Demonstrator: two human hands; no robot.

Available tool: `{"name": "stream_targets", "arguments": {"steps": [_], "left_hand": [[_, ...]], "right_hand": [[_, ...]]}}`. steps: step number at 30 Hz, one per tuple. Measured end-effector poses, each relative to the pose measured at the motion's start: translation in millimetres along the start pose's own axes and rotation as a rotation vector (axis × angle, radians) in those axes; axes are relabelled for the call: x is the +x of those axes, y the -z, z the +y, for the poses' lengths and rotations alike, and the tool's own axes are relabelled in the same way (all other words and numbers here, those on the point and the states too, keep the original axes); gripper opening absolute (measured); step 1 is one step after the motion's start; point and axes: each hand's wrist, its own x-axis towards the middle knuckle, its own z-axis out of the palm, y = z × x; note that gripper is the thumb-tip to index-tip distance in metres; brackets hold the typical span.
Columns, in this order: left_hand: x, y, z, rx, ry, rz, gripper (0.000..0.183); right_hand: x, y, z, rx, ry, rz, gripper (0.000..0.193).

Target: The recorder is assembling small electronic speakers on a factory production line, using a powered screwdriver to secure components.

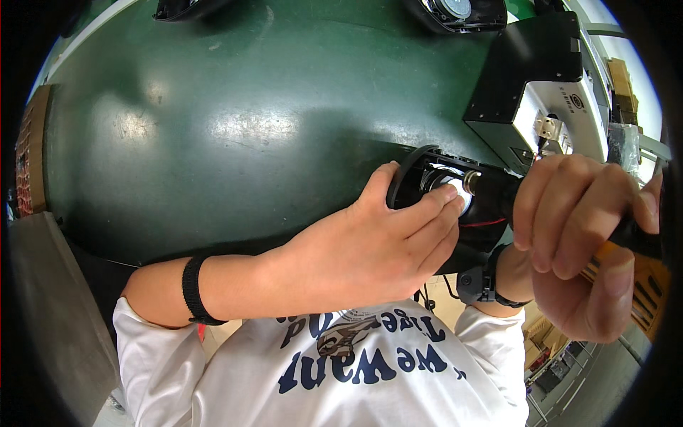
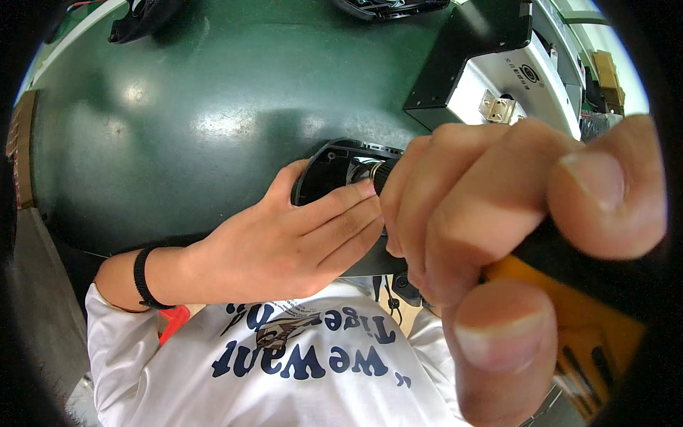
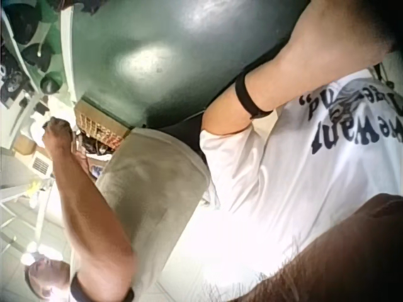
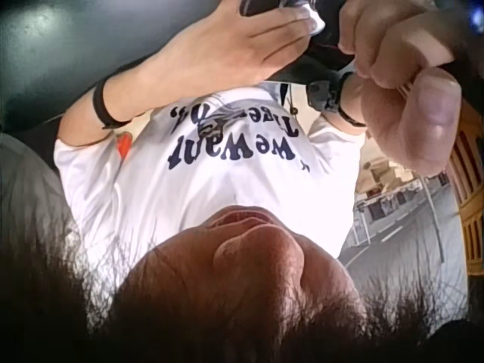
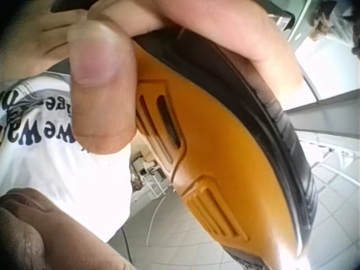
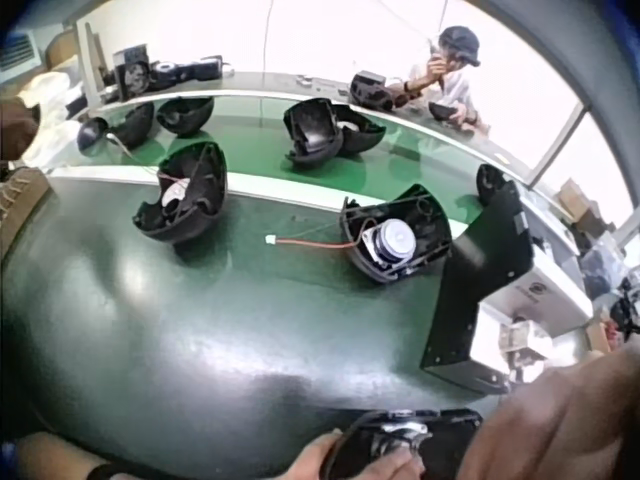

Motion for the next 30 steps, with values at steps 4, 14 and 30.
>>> {"name": "stream_targets", "arguments": {"steps": [4, 14, 30], "left_hand": [[-0.7, -3.0, 1.7, -0.027, 0.009, 0.018, 0.029], [-2.3, -1.4, 2.4, -0.016, -0.012, 0.016, 0.03], [1.4, 8.8, -4.6, -0.022, -0.068, -0.09, 0.035]], "right_hand": [[1.6, 0.2, -0.5, -0.001, -0.007, -0.021, 0.029], [8.4, 3.1, 0.9, -0.01, -0.021, -0.098, 0.028], [-20.8, 30.0, -25.7, 0.124, 0.054, 0.253, 0.019]]}}
